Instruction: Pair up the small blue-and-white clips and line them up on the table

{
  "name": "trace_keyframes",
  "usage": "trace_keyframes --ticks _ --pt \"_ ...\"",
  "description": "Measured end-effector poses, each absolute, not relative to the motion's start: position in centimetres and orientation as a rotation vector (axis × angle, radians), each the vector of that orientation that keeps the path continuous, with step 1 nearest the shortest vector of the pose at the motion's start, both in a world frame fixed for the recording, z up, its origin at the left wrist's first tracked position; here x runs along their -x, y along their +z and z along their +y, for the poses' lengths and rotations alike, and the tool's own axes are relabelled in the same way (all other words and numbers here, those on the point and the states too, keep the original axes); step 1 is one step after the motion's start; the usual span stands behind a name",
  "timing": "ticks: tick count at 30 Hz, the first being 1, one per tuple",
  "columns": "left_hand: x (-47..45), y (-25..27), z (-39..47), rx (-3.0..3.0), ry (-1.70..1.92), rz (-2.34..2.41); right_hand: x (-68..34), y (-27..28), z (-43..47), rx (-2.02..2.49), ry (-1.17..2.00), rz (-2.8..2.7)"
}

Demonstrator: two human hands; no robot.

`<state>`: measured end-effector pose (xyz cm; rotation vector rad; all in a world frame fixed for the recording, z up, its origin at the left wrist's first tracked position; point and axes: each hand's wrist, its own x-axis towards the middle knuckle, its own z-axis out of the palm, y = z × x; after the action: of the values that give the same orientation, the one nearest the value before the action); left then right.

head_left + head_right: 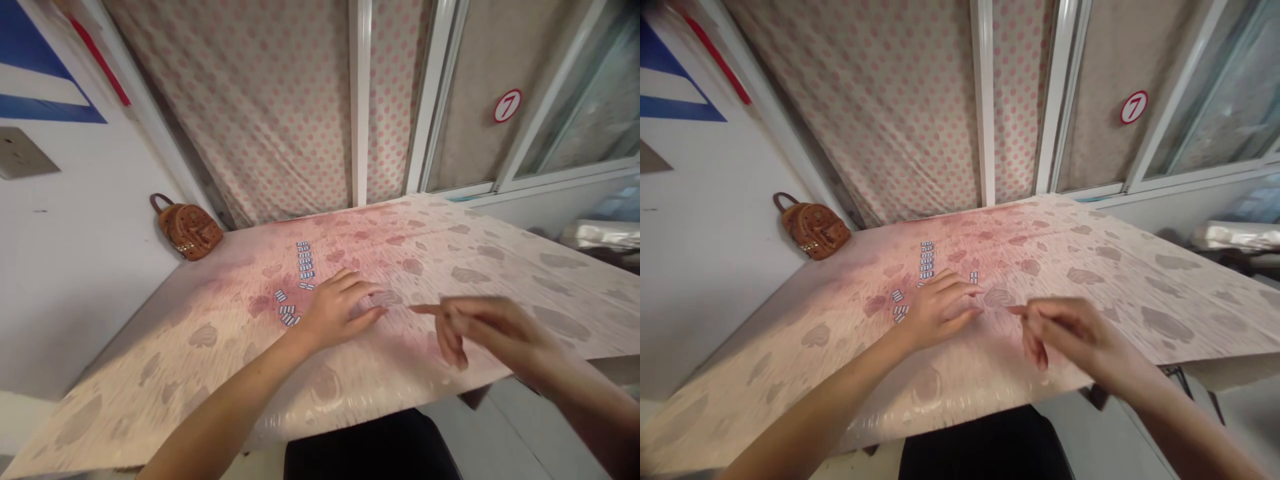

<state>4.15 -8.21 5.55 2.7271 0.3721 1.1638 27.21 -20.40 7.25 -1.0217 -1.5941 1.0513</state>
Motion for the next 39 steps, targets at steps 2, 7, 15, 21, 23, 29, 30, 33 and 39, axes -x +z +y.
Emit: trace_keyframes --ticks 2,7,15,21,23,29,30,33,39 --pt "-4.4 5.3 -7.7 -2.704 1.192 0.353 -26.3 7.8 -17.4 0.895 1.168 -1.448" --pt "-3.6 3.8 -6.2 -2.610 1.294 0.431 -24.2 7.4 -14.4 0.848 1.370 -1.306" --pt "-2.6 3.4 -5.6 -2.587 1.331 0.502 -23.1 6.9 -13.2 0.901 1.418 -1.147" --pt "-2.4 3.4 -5.5 -2.508 1.509 0.690 -21.9 6.1 -8.5 0.955 1.511 -0.927" --pt "-2.8 3.1 -5.9 -2.543 1.449 0.641 -21.2 6.1 -7.3 0.920 1.577 -0.957" --pt "-4.9 1.9 -6.8 -2.504 1.526 0.494 -18.8 6.9 -7.1 0.731 1.577 -0.895" --pt "-5.1 1.8 -6.9 -2.485 1.547 0.475 -18.6 7.0 -7.4 0.714 1.586 -0.884" --pt "-5.8 1.7 -7.2 -2.450 1.560 0.453 -18.4 7.0 -8.0 0.695 1.577 -0.881" --pt "-6.6 2.0 -8.2 -2.509 1.536 0.443 -19.0 6.7 -8.6 0.679 1.439 -0.930"
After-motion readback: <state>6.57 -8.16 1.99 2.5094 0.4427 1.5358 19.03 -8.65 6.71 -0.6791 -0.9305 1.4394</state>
